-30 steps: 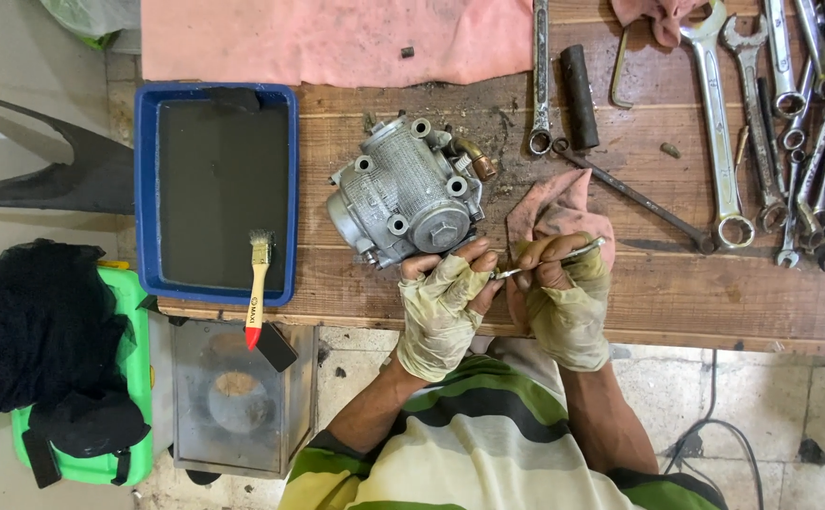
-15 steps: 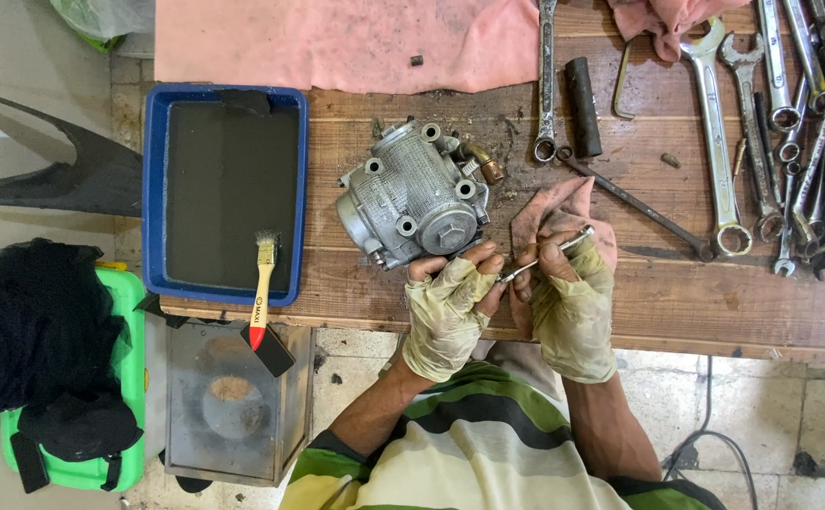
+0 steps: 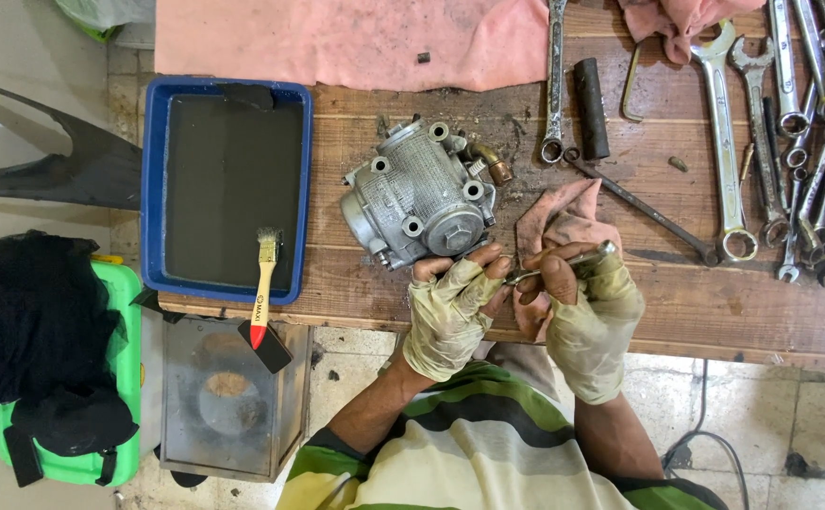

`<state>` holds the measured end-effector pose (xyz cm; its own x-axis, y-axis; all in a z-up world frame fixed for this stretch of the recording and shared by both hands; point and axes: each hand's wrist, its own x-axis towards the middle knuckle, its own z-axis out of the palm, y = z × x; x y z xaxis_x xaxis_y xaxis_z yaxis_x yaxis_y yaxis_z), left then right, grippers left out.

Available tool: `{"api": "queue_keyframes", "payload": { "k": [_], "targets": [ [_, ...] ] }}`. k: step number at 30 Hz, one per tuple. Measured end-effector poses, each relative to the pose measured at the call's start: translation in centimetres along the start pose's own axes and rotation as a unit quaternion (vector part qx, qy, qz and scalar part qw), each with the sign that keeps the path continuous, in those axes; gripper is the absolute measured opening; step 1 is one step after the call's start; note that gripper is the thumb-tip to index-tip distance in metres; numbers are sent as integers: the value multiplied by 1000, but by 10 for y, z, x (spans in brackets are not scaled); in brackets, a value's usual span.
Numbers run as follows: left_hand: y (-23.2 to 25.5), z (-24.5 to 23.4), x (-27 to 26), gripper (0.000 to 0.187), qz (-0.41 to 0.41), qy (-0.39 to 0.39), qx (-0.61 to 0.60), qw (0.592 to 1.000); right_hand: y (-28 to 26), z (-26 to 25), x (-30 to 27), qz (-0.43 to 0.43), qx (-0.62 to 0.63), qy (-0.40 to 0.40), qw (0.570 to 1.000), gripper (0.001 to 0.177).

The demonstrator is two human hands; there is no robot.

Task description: The person assembles a small engine block, inserting a gasket and tightening bolts with a wrench. They handle the engine casing, gasket, and bolts, using a wrench to secure the assembly on a workbench.

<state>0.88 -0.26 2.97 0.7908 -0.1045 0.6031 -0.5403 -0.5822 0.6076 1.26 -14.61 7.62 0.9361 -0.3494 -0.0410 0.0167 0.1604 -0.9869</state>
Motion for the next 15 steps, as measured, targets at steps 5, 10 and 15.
{"api": "queue_keyframes", "payload": {
  "k": [5, 10, 15],
  "targets": [
    [-3, 4, -2, 41, 4, 12, 6, 1000, 18, -4, 13, 38, 89, -2, 995, 15],
    [-7, 10, -6, 42, 5, 17, 2, 1000, 26, -10, 8, 72, 164, 47, 983, 15],
    [-11, 11, -8, 44, 13, 9, 2, 1000, 39, -17, 4, 67, 139, 27, 988, 18]
  ]
}}
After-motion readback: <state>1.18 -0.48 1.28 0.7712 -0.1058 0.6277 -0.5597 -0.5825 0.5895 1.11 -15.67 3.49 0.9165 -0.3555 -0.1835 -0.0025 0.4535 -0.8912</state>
